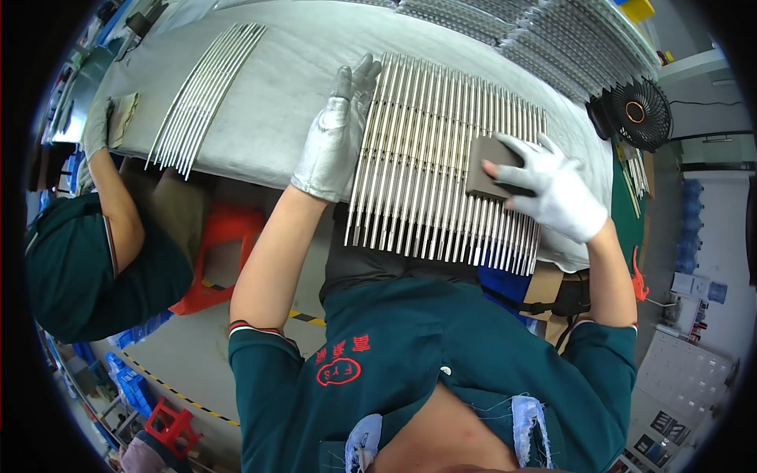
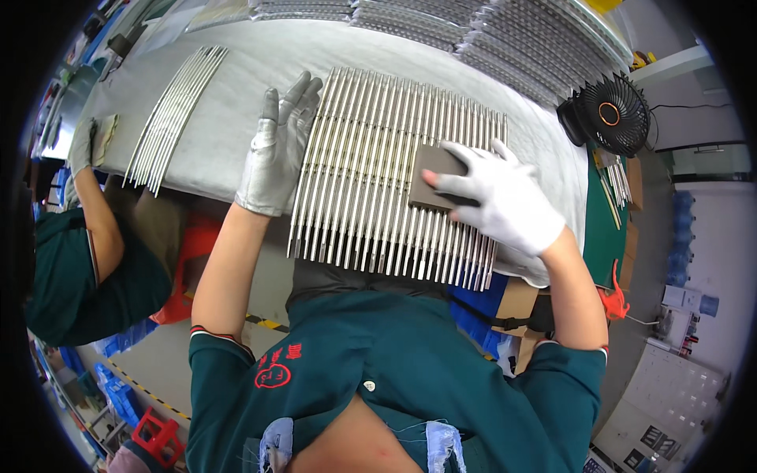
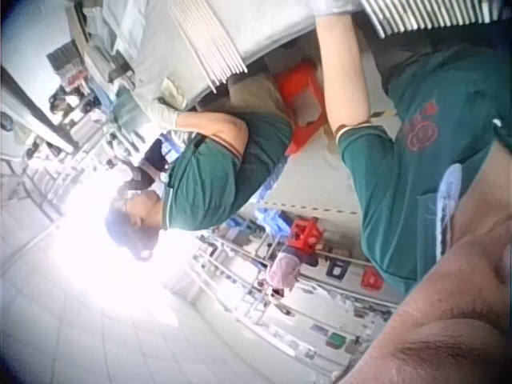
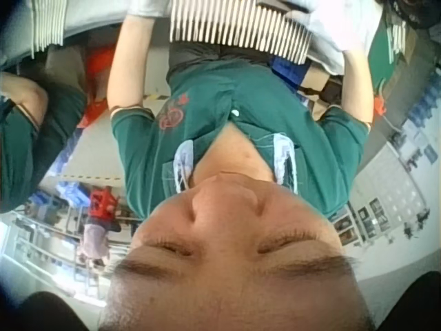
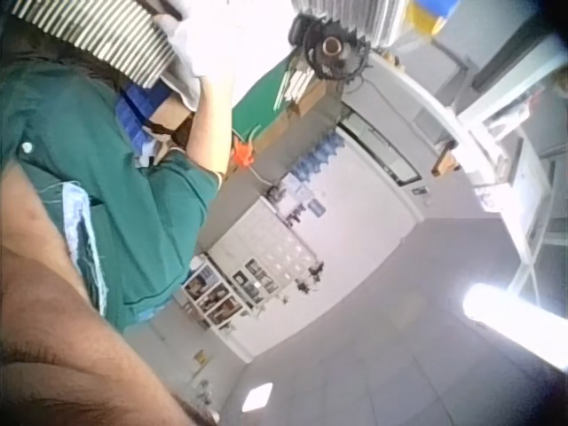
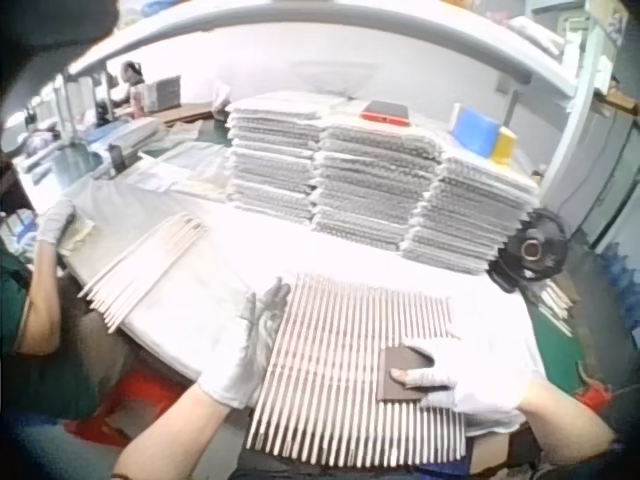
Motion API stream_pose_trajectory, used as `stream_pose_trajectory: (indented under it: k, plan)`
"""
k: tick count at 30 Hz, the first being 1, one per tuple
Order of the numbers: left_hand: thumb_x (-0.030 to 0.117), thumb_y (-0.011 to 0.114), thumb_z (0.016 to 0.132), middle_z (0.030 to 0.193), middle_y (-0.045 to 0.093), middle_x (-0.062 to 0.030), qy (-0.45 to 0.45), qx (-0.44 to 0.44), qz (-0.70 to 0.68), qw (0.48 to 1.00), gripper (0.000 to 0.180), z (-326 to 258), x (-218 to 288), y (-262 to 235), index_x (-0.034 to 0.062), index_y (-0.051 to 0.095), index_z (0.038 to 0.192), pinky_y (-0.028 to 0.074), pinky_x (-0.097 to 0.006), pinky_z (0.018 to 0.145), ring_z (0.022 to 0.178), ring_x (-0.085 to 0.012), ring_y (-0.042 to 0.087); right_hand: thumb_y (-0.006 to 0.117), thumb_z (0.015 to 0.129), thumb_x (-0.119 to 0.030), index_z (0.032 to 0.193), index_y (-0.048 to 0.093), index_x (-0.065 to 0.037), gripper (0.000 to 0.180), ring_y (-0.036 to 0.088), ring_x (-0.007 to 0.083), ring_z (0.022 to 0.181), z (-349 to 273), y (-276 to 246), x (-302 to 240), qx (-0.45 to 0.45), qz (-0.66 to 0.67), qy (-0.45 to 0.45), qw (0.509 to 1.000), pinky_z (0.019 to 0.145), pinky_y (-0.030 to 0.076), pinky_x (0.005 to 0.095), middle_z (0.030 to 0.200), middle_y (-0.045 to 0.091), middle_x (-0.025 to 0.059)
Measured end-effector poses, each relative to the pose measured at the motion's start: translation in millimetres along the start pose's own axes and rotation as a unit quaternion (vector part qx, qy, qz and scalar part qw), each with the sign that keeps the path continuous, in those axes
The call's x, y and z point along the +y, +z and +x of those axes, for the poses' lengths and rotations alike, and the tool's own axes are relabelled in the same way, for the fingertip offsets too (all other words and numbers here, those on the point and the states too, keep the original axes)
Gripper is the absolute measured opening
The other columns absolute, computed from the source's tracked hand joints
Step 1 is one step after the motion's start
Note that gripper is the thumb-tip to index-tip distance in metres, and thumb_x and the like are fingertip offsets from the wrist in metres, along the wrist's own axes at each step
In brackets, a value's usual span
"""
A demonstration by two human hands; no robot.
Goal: The person uses a sanding block to polish a large batch of metal rods laid out on a table. They repeatedly rub the block across the rods, repositioning the batch and the block to cover different sections.
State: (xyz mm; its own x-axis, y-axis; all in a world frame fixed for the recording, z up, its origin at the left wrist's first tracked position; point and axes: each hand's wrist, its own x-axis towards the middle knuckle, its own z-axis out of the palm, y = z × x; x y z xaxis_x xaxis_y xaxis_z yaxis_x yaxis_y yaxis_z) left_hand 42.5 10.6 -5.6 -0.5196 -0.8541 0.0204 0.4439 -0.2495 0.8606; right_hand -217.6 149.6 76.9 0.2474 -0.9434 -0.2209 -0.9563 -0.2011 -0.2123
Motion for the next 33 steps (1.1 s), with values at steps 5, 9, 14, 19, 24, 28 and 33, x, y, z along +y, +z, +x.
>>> stream_pose_trajectory:
  k: [5, 9, 14, 19, 24, 28, 33]
  plan:
    - [0.058, 0.042, 0.1, 0.155, 0.036, -0.0156, 0.031, -0.021, 0.148, 0.988, 0.076, 2, 0, 3, 0.0035, 0.033, 0.152, 0.022, -0.043, 0.122, 0.146, -0.0303, 0.029, 0.078, 0.075, -0.022, 0.133, 0.064, -0.026, 0.06, 0.05, 0.0345, 0.128, -51, -2, 26, 0.02, 0.051, 0.047, 0.997, 0.11, 0.034, 0.0535, 0.147, 0.048, 0.0123]
    - [0.054, 0.051, 0.097, 0.15, 0.047, -0.0148, 0.15, -0.086, 0.566, 0.806, 0.07, 6, -1, 8, 0.0041, 0.044, 0.147, 0.026, -0.048, 0.119, 0.142, -0.0366, 0.038, 0.075, 0.079, -0.025, 0.136, 0.062, -0.028, 0.058, 0.046, 0.0352, 0.132, -9, 5, 32, 0.096, 0.123, 0.039, 0.987, 0.112, 0.03, 0.0569, 0.149, 0.046, 0.0144]
    - [0.055, 0.055, 0.092, 0.149, 0.046, -0.0184, 0.165, -0.202, 0.79, 0.555, 0.071, 8, -5, 28, 0.0074, 0.047, 0.144, 0.025, -0.052, 0.117, 0.138, -0.0401, 0.041, 0.069, 0.087, -0.029, 0.138, 0.059, -0.032, 0.052, 0.038, 0.0375, 0.139, 8, 7, 35, 0.04, 0.041, 0.024, 0.998, 0.117, 0.015, 0.0618, 0.153, 0.042, 0.0153]
    - [0.059, 0.05, 0.093, 0.15, 0.046, -0.0185, 0.177, -0.239, 0.783, 0.546, 0.075, 10, -19, 57, 0.0078, 0.044, 0.147, 0.023, -0.05, 0.118, 0.139, -0.0401, 0.04, 0.07, 0.085, -0.029, 0.137, 0.061, -0.031, 0.053, 0.037, 0.0358, 0.141, -25, -1, 56, 0.025, 0.054, 0.064, 0.996, 0.12, 0.015, 0.0536, 0.154, 0.042, 0.0155]
    - [0.057, 0.051, 0.095, 0.15, 0.044, -0.02, 0.211, -0.282, 0.727, 0.589, 0.073, 16, -41, 87, 0.0073, 0.042, 0.148, 0.024, -0.049, 0.119, 0.14, -0.0404, 0.039, 0.072, 0.083, -0.027, 0.136, 0.062, -0.03, 0.054, 0.037, 0.0327, 0.142, -62, -2, 81, 0.055, 0.095, 0.127, 0.986, 0.119, 0.02, 0.0488, 0.154, 0.042, 0.0137]
    - [0.047, 0.054, 0.097, 0.149, 0.045, -0.0202, 0.252, -0.218, 0.707, 0.623, 0.065, 30, -23, 66, 0.0075, 0.043, 0.148, 0.03, -0.047, 0.116, 0.139, -0.0389, 0.041, 0.073, 0.078, -0.025, 0.136, 0.063, -0.023, 0.058, 0.039, 0.0338, 0.139, -99, -4, 90, 0.069, 0.156, 0.168, 0.971, 0.118, 0.024, 0.0474, 0.152, 0.045, 0.0096]
    - [0.023, 0.06, 0.094, 0.144, 0.051, -0.0161, 0.228, -0.079, 0.823, 0.514, 0.047, 28, -5, -5, 0.0074, 0.052, 0.137, 0.033, -0.048, 0.114, 0.134, -0.0373, 0.046, 0.076, 0.073, -0.021, 0.133, 0.066, -0.023, 0.061, 0.04, 0.0332, 0.138, -138, 14, 102, 0.071, 0.154, 0.172, 0.97, 0.114, 0.03, 0.0441, 0.15, 0.046, 0.0078]
